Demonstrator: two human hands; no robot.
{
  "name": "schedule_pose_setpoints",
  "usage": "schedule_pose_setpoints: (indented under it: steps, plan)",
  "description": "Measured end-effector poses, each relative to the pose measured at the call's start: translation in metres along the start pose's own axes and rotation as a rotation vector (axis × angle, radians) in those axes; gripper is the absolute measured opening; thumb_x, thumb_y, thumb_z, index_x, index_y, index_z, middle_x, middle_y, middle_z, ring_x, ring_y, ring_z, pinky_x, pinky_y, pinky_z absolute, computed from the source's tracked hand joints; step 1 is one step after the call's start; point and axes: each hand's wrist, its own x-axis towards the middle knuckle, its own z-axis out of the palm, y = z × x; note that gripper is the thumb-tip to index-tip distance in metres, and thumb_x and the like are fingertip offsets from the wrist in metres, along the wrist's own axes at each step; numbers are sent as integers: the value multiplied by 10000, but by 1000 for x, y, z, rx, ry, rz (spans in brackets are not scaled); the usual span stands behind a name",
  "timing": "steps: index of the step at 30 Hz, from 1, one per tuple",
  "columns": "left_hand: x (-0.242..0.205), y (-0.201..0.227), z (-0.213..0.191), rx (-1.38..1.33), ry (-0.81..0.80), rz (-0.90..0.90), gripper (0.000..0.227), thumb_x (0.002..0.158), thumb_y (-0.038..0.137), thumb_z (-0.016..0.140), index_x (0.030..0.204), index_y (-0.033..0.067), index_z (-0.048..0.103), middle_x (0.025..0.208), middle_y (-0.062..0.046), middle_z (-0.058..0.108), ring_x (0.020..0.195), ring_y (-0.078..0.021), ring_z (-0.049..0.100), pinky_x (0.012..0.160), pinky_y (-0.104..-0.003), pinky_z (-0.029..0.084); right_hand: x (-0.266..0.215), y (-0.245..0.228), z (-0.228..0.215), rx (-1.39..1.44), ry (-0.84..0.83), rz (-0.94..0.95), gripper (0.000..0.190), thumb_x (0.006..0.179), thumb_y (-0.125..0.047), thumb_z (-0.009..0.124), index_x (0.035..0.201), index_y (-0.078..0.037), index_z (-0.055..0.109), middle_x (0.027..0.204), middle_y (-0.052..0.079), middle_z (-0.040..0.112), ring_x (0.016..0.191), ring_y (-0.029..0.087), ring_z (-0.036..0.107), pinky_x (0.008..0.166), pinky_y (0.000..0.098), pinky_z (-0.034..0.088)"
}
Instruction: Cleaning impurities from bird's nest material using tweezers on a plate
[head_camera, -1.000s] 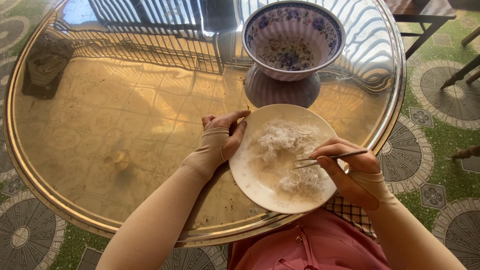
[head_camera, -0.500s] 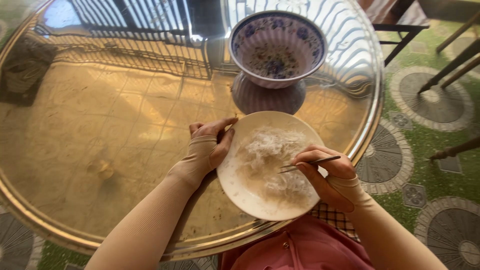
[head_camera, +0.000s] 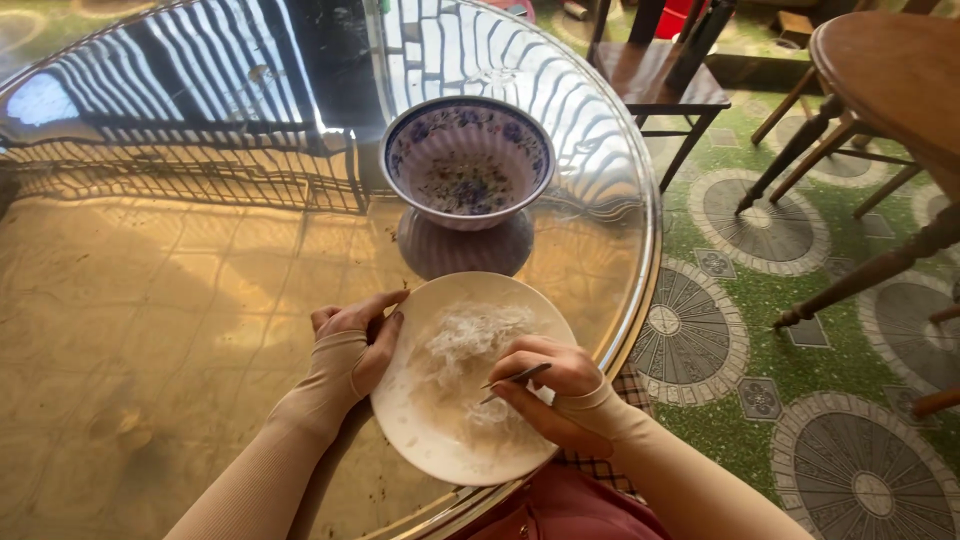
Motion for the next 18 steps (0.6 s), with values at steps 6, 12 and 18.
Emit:
schedule_pose_setpoints:
  steps: [6,12,18]
  plan:
    - [-2,2,-1,-20,-18,-55,440,919,425,495,1279,365,741,729,90,683,1002,-160,461,998,-287,276,1,0,0,-36,-25,-28,68,985,-96,640,952,-60,688,849,62,682,711,218,637,680,327,527]
    - [1,-5,5,-17,12,-14,417,907,411,511,1250,370,745,717,89,686,943,-151,507,998,-298,269,-1,2,2,-30,-69,-24,75,995,-110,635,954,-76,688,844,44,664,678,203,614,642,319,503]
    - [-1,4,-2,-12,-3,27,443,908,400,470,1252,332,742,704,85,711,924,-157,563,975,-326,280,0,5,-8,-41,-9,-53,151,1010,-134,575,941,-45,675,838,69,689,713,226,672,686,322,533]
